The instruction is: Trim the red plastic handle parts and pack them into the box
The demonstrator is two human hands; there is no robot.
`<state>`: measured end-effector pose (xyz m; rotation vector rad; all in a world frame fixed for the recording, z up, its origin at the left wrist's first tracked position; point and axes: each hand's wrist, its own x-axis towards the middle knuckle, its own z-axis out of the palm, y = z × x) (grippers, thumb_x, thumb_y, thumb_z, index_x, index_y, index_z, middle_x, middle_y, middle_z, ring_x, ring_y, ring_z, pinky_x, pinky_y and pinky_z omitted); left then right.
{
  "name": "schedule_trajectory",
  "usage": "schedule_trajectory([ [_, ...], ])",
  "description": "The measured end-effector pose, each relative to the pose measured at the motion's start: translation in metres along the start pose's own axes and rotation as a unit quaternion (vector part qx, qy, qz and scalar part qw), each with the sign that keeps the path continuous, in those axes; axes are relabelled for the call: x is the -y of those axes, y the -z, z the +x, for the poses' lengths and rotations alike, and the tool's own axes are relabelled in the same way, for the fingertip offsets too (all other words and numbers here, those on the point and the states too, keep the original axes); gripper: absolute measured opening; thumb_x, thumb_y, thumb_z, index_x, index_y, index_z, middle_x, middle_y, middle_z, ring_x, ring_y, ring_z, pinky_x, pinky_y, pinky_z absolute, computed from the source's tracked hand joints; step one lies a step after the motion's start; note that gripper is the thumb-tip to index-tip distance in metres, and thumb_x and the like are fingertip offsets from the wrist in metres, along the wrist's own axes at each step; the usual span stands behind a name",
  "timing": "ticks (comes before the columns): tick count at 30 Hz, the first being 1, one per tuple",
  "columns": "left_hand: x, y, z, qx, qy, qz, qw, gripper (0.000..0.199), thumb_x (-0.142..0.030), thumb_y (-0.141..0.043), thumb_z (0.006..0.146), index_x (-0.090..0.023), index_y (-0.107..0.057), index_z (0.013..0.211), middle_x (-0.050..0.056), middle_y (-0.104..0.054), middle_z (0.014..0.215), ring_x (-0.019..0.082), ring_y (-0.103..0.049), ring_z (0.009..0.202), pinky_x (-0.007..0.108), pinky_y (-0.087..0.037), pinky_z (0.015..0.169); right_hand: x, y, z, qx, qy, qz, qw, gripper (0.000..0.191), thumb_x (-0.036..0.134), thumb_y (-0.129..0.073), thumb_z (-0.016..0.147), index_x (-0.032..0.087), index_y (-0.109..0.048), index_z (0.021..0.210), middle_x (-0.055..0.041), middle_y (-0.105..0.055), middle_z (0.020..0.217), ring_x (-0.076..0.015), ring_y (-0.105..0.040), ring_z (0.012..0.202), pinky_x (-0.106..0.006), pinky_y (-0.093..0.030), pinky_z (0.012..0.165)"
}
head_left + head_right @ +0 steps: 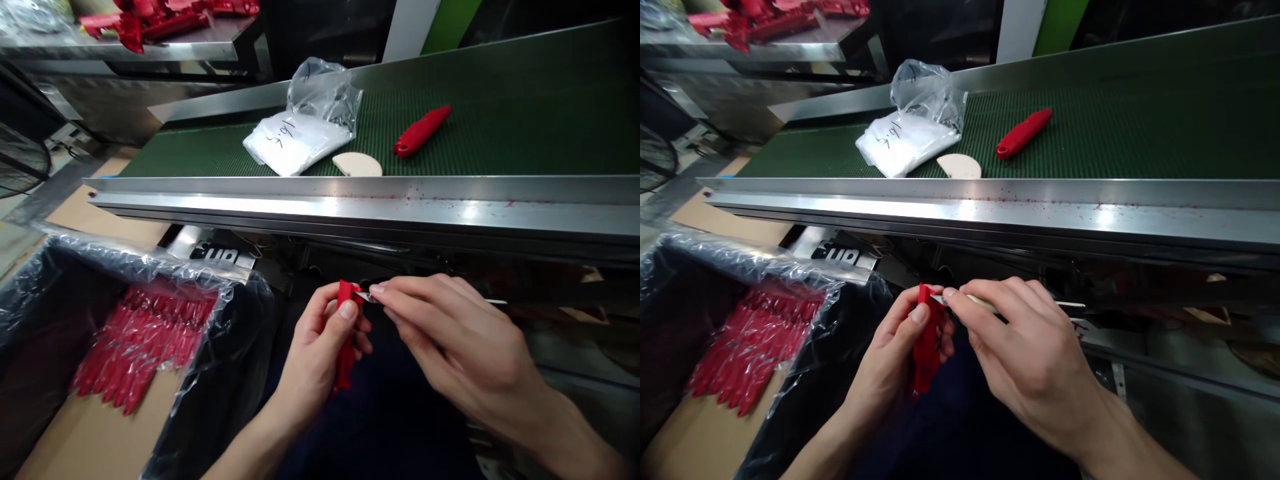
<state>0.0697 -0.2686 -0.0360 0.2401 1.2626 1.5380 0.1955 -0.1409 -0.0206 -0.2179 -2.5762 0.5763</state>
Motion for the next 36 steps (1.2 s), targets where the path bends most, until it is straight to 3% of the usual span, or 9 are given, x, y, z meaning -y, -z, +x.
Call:
schedule_trajectory([
  [30,0.001,0.003,-0.011,-0.021,0.024,0.018,0.999,0.036,-0.049,-0.061,0.085,-0.021,-0.053,0.105,-0.001,-0.060,0.075,0.011,-0.057,0.059,0.021,-0.044,0.053,0.006,-0.003,-0.009,-0.013,0.024,-0.023,0.999,0.043,0.002,-0.057,0.085,0.017,-0.057,0.126,-0.0096,-0.064,0.114,-0.0202,-0.059,0.096,-0.037,-0.045,0.076],
  [36,0.002,0.005,-0.017,-0.012,0.013,0.020,1.000,0.037,-0.050,-0.062,0.084,-0.021,-0.053,0.105,-0.001,-0.059,0.075,0.011,-0.056,0.059,0.021,-0.042,0.052,0.006,-0.004,-0.009,0.011,0.029,-0.037,0.999,0.041,0.006,-0.055,0.087,0.018,-0.057,0.125,-0.0085,-0.065,0.114,-0.0205,-0.061,0.097,-0.036,-0.046,0.077],
])
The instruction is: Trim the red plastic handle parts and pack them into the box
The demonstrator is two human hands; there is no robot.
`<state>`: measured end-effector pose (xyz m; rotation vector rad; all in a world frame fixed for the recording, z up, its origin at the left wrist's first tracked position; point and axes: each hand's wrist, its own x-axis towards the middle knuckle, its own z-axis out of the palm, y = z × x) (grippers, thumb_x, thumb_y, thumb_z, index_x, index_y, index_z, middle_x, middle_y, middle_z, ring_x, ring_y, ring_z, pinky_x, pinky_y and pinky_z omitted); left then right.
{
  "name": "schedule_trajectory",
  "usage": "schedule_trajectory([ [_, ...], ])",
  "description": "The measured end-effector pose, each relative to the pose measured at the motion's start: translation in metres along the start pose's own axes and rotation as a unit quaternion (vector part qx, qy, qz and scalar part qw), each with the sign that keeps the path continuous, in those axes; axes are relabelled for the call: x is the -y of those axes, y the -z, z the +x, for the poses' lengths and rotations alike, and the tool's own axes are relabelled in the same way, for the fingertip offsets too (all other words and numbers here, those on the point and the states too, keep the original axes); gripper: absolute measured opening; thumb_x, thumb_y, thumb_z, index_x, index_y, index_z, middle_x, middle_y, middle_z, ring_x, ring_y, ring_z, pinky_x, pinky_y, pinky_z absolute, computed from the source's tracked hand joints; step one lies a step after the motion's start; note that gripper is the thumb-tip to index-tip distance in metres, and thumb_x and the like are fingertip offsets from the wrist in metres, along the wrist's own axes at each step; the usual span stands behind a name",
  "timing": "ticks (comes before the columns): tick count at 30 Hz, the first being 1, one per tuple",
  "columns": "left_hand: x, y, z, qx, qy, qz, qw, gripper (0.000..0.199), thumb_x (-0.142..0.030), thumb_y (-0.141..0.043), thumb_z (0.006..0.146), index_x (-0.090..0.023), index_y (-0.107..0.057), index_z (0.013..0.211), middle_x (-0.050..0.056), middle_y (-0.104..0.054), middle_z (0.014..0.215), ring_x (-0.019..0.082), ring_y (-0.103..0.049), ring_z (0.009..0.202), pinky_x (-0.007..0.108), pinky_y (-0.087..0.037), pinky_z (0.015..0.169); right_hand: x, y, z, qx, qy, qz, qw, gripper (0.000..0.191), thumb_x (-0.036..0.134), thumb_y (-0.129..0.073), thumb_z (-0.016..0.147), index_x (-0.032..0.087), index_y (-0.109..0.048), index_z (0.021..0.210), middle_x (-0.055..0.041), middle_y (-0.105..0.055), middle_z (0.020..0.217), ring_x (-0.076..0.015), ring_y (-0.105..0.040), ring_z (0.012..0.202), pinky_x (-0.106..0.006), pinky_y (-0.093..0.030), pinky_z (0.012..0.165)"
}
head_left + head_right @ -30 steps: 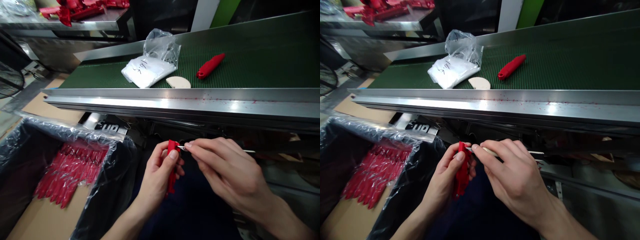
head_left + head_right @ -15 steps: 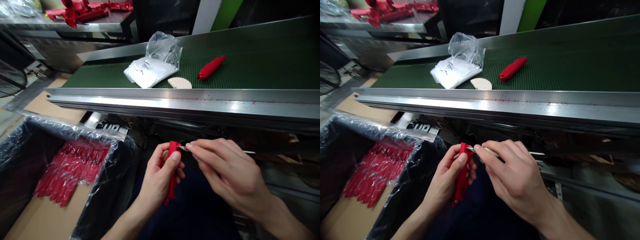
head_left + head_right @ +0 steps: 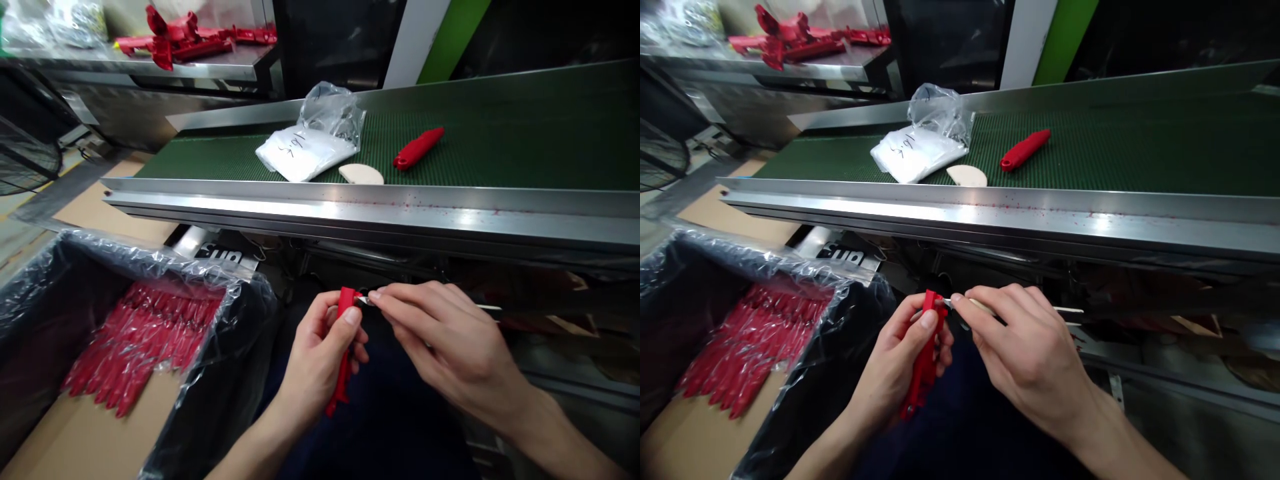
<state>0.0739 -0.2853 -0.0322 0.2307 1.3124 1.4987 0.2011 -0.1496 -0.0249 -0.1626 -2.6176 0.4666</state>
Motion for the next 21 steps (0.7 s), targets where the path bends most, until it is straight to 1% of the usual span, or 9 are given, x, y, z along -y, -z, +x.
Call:
schedule_trajectory([
  [5,-0.0028,-0.0008,-0.0016,-0.006,-0.014,0.005,1.000,0.037,-0.050,-0.061,0.085,-0.020,-0.053,0.105,-0.001,-0.058,0.075,0.010,-0.056,0.058,0.021,-0.043,0.051,0.0036,0.0035,-0.0002,-0.013,0.004,-0.003,1.000,0.042,0.004,-0.056,0.086,0.017,-0.057,0.126,-0.0089,-0.065,0.113,-0.0200,-0.060,0.095,-0.036,-0.045,0.077],
  [12,-0.0039,-0.0046,-0.0004,-0.006,-0.015,0.023,1.000,0.038,-0.050,-0.061,0.084,-0.019,-0.053,0.105,-0.001,-0.058,0.074,0.010,-0.056,0.057,0.021,-0.044,0.050,0.0055,0.0061,-0.0018,-0.020,0.004,-0.004,1.000,0.042,0.004,-0.057,0.086,0.018,-0.057,0.126,-0.0090,-0.065,0.114,-0.0204,-0.060,0.097,-0.036,-0.044,0.076],
  [16,-0.0042,-0.0067,0.0007,-0.025,-0.018,0.040,0.999,0.040,-0.051,-0.064,0.081,-0.020,-0.054,0.103,-0.001,-0.058,0.073,0.011,-0.056,0.056,0.021,-0.043,0.049,0.0040,0.0065,-0.0012,-0.022,0.005,-0.017,1.000,0.040,0.005,-0.056,0.087,0.017,-0.057,0.125,-0.0091,-0.065,0.114,-0.0204,-0.060,0.096,-0.036,-0.044,0.075],
  [21,-0.0034,-0.0090,0.0015,-0.035,-0.056,0.092,0.994,0.035,-0.050,-0.061,0.084,-0.020,-0.055,0.102,-0.002,-0.056,0.074,0.010,-0.054,0.057,0.021,-0.043,0.050,0.0031,0.0092,-0.0027,-0.014,0.011,-0.046,0.999,0.041,0.006,-0.058,0.087,0.016,-0.056,0.127,-0.0086,-0.065,0.115,-0.0209,-0.059,0.096,-0.037,-0.044,0.076],
])
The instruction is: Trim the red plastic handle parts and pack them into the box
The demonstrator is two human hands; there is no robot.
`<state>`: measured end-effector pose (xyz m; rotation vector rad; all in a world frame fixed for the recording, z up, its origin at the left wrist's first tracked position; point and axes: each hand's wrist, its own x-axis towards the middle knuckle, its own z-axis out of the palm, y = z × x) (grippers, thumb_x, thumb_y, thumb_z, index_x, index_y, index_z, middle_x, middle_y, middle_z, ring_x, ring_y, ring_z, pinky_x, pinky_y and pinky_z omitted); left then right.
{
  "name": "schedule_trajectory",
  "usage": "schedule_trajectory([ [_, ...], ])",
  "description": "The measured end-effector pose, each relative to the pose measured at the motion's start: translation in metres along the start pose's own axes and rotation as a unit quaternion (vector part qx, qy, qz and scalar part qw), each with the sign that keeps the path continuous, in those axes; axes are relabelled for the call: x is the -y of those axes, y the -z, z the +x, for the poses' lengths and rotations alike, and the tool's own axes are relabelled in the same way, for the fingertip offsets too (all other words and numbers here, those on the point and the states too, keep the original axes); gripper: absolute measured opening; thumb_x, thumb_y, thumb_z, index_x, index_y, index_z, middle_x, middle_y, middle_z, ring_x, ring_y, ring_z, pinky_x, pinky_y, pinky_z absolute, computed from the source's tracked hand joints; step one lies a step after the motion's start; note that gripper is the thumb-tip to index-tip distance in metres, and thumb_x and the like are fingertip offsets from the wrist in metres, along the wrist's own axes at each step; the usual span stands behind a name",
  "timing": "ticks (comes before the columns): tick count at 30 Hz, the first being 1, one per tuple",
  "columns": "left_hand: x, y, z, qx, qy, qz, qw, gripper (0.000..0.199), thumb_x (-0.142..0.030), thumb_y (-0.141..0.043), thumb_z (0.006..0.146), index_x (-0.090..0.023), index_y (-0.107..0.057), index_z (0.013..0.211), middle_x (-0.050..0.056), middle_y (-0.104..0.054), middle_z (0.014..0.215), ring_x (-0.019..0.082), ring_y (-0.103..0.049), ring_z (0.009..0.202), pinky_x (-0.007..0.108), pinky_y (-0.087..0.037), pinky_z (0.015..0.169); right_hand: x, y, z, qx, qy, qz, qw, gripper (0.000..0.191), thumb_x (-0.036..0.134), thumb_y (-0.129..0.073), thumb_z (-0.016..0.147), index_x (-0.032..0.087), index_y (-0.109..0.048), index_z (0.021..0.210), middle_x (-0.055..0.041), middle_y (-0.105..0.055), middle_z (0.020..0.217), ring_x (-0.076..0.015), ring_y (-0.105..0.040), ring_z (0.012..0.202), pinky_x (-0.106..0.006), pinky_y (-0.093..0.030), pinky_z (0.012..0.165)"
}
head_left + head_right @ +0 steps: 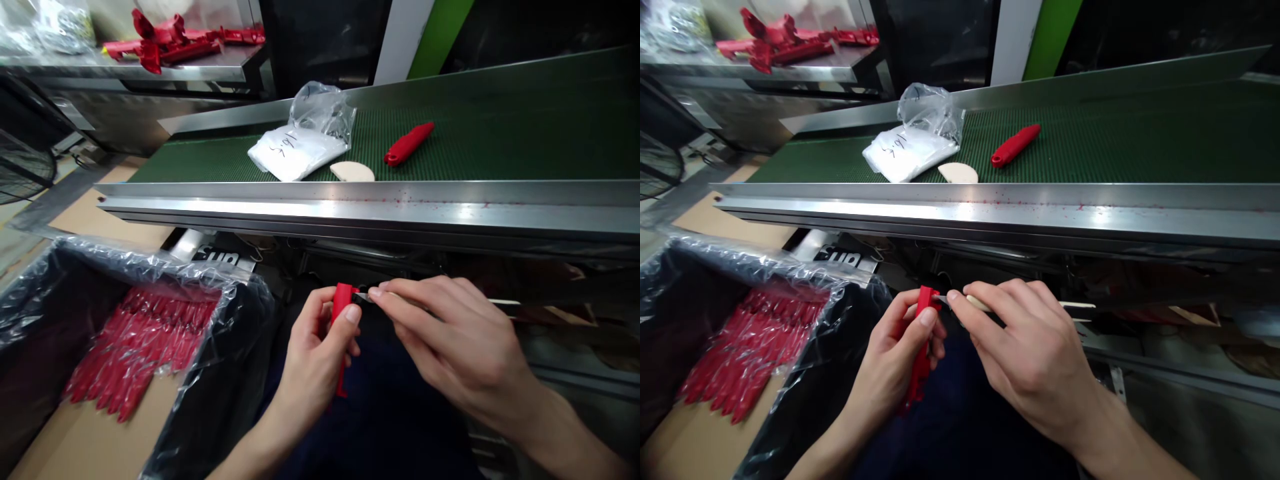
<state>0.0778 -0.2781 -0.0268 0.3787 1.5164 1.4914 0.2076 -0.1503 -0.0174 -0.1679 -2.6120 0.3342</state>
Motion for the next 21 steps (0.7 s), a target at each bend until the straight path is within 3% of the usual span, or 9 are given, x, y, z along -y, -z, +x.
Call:
schedule_trajectory([
  [6,0.001,-0.001,-0.001,-0.001,-0.011,0.032,0.999,0.035,-0.051,-0.057,0.087,-0.020,-0.053,0.104,-0.001,-0.055,0.077,0.010,-0.051,0.058,0.022,-0.042,0.050,-0.002,-0.002,-0.002,-0.004,-0.012,0.018,1.000,0.041,0.005,-0.058,0.086,0.017,-0.057,0.126,-0.0077,-0.065,0.113,-0.0194,-0.059,0.091,-0.036,-0.045,0.074],
  [9,0.001,0.000,-0.010,0.028,-0.009,0.084,0.996,0.032,-0.050,-0.055,0.089,-0.021,-0.056,0.102,-0.001,-0.054,0.076,0.010,-0.048,0.059,0.022,-0.041,0.053,-0.011,-0.003,-0.001,-0.005,-0.016,-0.013,1.000,0.042,0.006,-0.058,0.087,0.018,-0.057,0.127,-0.0074,-0.066,0.112,-0.0204,-0.060,0.090,-0.037,-0.046,0.074],
  [13,-0.003,0.001,-0.020,0.047,-0.046,0.152,0.986,0.028,-0.047,-0.058,0.088,-0.022,-0.062,0.101,-0.002,-0.054,0.074,0.009,-0.047,0.064,0.022,-0.040,0.061,-0.019,0.004,0.001,-0.083,-0.089,-0.006,0.993,0.037,0.004,-0.059,0.086,0.019,-0.063,0.120,-0.0058,-0.066,0.109,-0.0192,-0.062,0.096,-0.035,-0.049,0.087],
  [15,-0.007,0.000,-0.019,0.028,-0.038,0.129,0.991,0.032,-0.049,-0.057,0.088,-0.022,-0.059,0.105,-0.001,-0.056,0.077,0.010,-0.049,0.064,0.023,-0.041,0.059,-0.016,0.009,0.002,-0.091,-0.105,0.037,0.990,0.038,0.003,-0.059,0.086,0.020,-0.063,0.120,-0.0050,-0.066,0.110,-0.0175,-0.062,0.098,-0.033,-0.049,0.090],
  [21,-0.013,-0.001,-0.004,0.028,0.023,0.004,0.999,0.038,-0.052,-0.059,0.085,-0.020,-0.055,0.104,-0.001,-0.057,0.075,0.009,-0.051,0.055,0.020,-0.041,0.048,0.002,0.015,0.005,-0.061,-0.052,0.068,0.994,0.041,0.001,-0.059,0.084,0.017,-0.061,0.122,-0.0072,-0.064,0.111,-0.0179,-0.060,0.094,-0.035,-0.049,0.080],
])
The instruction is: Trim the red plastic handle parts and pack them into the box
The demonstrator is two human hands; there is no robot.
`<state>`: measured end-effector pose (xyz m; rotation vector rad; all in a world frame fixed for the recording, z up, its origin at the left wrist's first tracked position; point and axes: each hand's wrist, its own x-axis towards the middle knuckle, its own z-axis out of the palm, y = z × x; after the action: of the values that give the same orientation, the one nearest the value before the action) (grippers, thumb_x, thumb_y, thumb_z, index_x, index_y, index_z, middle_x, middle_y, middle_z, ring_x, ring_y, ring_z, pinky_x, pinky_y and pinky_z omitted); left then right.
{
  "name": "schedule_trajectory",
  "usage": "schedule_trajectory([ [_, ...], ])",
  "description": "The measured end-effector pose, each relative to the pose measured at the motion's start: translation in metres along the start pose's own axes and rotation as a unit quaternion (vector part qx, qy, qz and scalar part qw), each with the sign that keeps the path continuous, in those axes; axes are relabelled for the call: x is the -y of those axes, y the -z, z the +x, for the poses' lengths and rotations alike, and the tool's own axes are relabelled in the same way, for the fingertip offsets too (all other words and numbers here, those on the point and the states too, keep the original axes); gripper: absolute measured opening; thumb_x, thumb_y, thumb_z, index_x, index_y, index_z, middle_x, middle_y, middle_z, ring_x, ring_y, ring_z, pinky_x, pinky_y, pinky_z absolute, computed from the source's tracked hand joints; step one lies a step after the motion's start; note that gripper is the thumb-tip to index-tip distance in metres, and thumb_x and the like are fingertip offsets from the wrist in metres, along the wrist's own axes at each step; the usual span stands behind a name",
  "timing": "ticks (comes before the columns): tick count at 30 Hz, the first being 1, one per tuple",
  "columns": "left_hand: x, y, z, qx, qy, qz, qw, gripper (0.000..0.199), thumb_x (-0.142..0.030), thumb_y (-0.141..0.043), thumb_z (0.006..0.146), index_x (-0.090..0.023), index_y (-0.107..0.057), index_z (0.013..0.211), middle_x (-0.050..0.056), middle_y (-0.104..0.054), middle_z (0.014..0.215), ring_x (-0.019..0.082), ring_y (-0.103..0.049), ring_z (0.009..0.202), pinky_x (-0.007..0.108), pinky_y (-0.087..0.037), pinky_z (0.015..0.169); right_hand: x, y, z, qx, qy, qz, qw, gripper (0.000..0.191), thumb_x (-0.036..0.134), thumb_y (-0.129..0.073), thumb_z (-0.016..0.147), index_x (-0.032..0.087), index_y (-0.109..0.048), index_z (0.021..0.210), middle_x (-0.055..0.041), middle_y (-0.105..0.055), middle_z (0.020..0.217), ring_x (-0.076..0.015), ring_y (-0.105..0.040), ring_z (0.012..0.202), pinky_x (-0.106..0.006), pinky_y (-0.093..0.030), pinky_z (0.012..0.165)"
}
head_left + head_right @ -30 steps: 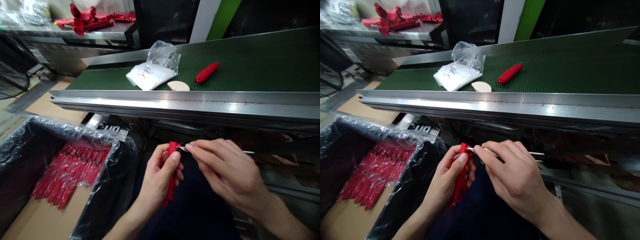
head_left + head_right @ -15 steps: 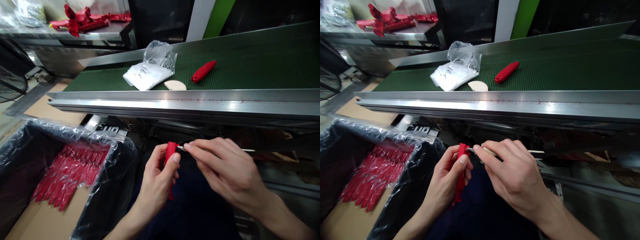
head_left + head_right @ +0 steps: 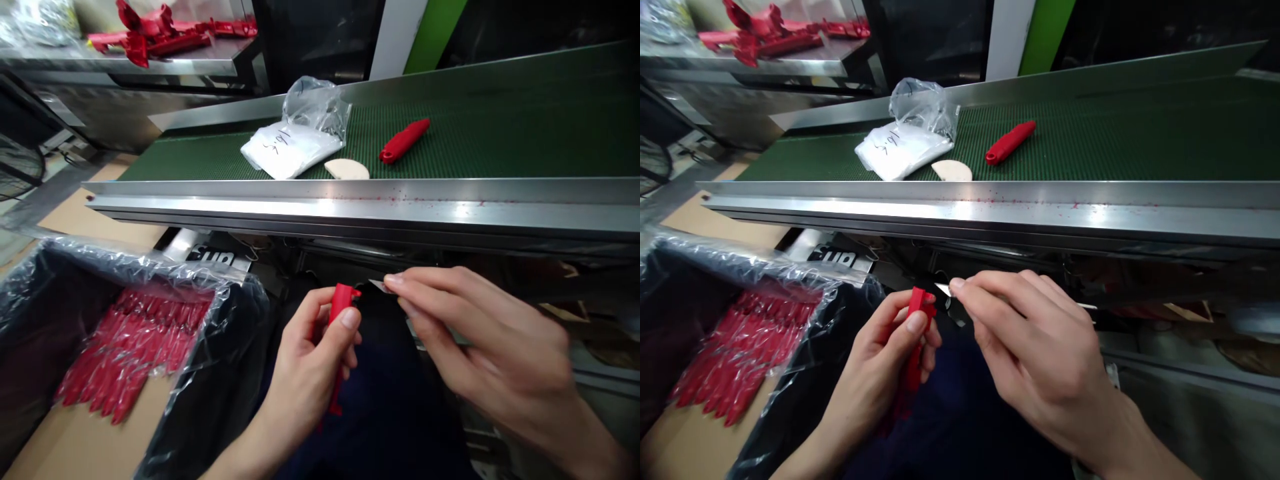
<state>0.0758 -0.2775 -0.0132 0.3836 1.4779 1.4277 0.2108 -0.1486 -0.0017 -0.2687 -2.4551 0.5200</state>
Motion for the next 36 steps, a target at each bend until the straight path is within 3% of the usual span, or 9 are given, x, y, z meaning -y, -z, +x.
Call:
schedule_trajectory([
  [4,-0.003,0.000,0.002,0.008,0.010,-0.034,0.999,0.036,-0.050,-0.058,0.087,-0.020,-0.054,0.105,-0.001,-0.058,0.074,0.009,-0.053,0.054,0.019,-0.043,0.047,-0.001,-0.003,-0.001,0.018,0.009,0.002,1.000,0.039,0.001,-0.060,0.084,0.015,-0.062,0.120,-0.0074,-0.065,0.109,-0.0176,-0.060,0.091,-0.036,-0.048,0.078],
  [10,-0.006,-0.003,0.003,0.068,0.060,-0.105,0.990,0.036,-0.049,-0.055,0.089,-0.019,-0.052,0.108,0.000,-0.059,0.073,0.010,-0.054,0.052,0.019,-0.045,0.046,-0.003,-0.008,0.000,0.007,0.011,0.021,1.000,0.039,0.000,-0.060,0.084,0.015,-0.062,0.121,-0.0073,-0.065,0.110,-0.0164,-0.060,0.091,-0.034,-0.048,0.077],
  [19,-0.006,-0.003,0.007,0.064,0.051,-0.107,0.991,0.035,-0.047,-0.058,0.088,-0.018,-0.053,0.107,0.000,-0.059,0.072,0.009,-0.055,0.052,0.018,-0.044,0.045,-0.007,-0.008,0.002,0.011,0.015,0.027,0.999,0.040,-0.001,-0.059,0.084,0.014,-0.062,0.121,-0.0083,-0.064,0.111,-0.0174,-0.060,0.093,-0.036,-0.048,0.080],
  [25,-0.005,0.001,0.006,0.141,0.073,-0.156,0.975,0.036,-0.050,-0.054,0.089,-0.020,-0.055,0.108,0.001,-0.060,0.070,0.008,-0.050,0.045,0.019,-0.040,0.042,-0.012,-0.014,0.003,-0.020,-0.006,0.049,0.999,0.041,-0.002,-0.058,0.083,0.015,-0.062,0.120,-0.0072,-0.065,0.112,-0.0166,-0.061,0.097,-0.033,-0.050,0.083],
  [30,-0.012,0.004,-0.005,0.265,0.035,0.010,0.963,0.040,-0.050,-0.066,0.082,-0.018,-0.065,0.106,0.004,-0.065,0.080,0.010,-0.054,0.065,0.021,-0.043,0.060,-0.026,-0.017,0.004,-0.084,-0.116,0.058,0.988,0.030,0.003,-0.060,0.086,0.018,-0.068,0.111,-0.0030,-0.068,0.106,-0.0128,-0.064,0.097,-0.025,-0.050,0.089],
  [32,-0.013,0.002,-0.005,0.232,0.014,0.040,0.972,0.036,-0.048,-0.063,0.085,-0.020,-0.065,0.109,0.002,-0.064,0.082,0.011,-0.054,0.070,0.023,-0.042,0.065,-0.026,-0.014,0.002,-0.064,-0.104,0.071,0.990,0.032,0.003,-0.060,0.086,0.018,-0.067,0.112,-0.0022,-0.067,0.108,-0.0122,-0.063,0.098,-0.025,-0.050,0.090],
  [36,-0.009,0.001,0.003,0.076,-0.015,0.051,0.996,0.033,-0.048,-0.056,0.090,-0.026,-0.058,0.114,-0.002,-0.059,0.082,0.009,-0.049,0.065,0.023,-0.039,0.060,-0.020,-0.004,-0.002,-0.031,-0.025,0.063,0.997,0.039,-0.003,-0.061,0.082,0.014,-0.065,0.117,-0.0052,-0.065,0.113,-0.0140,-0.061,0.101,-0.028,-0.050,0.089],
])
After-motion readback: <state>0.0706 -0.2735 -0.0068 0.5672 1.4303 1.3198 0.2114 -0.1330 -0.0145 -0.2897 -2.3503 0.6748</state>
